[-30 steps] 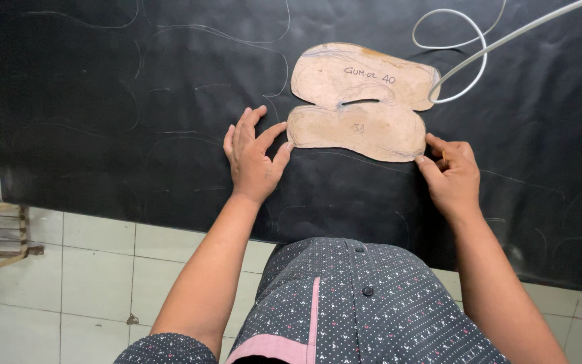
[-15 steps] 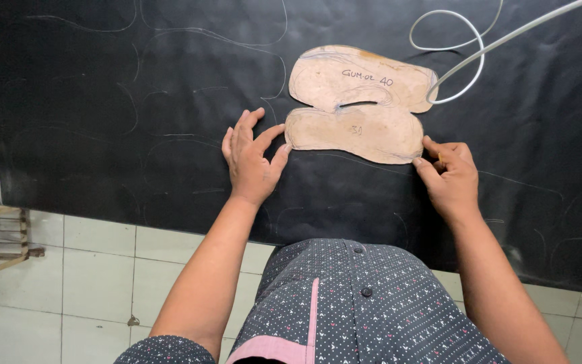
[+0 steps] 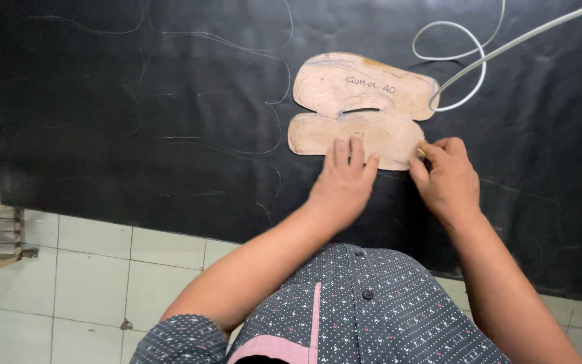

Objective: The person holds a cardboard shoe pattern labeled 'Gum ol 40' on a black sheet and traces around its edge with a pen, repositioning the pattern and pressing it flat as they draw the outline onto the material below.

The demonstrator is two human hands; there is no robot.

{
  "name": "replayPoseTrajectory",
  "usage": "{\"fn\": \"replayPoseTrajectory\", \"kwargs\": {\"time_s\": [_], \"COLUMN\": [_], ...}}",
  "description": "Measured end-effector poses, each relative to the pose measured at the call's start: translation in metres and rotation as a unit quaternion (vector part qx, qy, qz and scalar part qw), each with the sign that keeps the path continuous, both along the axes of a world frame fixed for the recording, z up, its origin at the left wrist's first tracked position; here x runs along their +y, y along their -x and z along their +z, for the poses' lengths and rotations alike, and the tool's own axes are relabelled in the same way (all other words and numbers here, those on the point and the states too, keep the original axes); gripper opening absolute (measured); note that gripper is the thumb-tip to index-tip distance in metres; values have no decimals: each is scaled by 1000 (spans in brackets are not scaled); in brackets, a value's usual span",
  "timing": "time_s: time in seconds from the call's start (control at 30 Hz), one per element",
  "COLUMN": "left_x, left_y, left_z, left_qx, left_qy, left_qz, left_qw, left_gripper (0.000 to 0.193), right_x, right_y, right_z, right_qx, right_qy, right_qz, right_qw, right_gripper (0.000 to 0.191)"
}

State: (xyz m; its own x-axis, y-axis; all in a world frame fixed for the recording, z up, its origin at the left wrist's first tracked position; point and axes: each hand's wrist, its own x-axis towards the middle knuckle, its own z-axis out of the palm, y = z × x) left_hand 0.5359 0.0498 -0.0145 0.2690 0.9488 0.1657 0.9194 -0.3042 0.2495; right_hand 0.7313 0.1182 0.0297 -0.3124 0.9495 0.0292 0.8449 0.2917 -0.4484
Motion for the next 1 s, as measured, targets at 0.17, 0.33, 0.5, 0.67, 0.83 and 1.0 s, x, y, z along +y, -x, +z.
{"fn": "replayPoseTrajectory", "kwargs": {"time_s": [0.17,0.33,0.5,0.67,0.83,1.0], "left_x": [1,8,7,6,5,4], "left_y": [-27,-37,-33,-27,-25,-26], "left_z": [-17,-35,-30,-21,-24,-33], "left_qx": [78,0,27,62,29,-49], "left_qy": [13,116,231,216,203,210], "left_qz": [-22,-49,-87,-118,-99,-75], "left_qw": [997,992,969,967,974,974], "left_gripper": [57,59,49,45,42,43], "right_x": [17,32,33,33,32,31], "right_y": [47,84,91,89,94,122], "right_z": [27,31,19,13,14,8], "right_qx": [93,109,57,52,56,101], "right_qy": [-108,43,32,52,33,33], "right_qz": [140,247,298,300,323,358], "right_qw": [980,962,952,951,944,928], "right_gripper": [18,14,15,16,14,11]}}
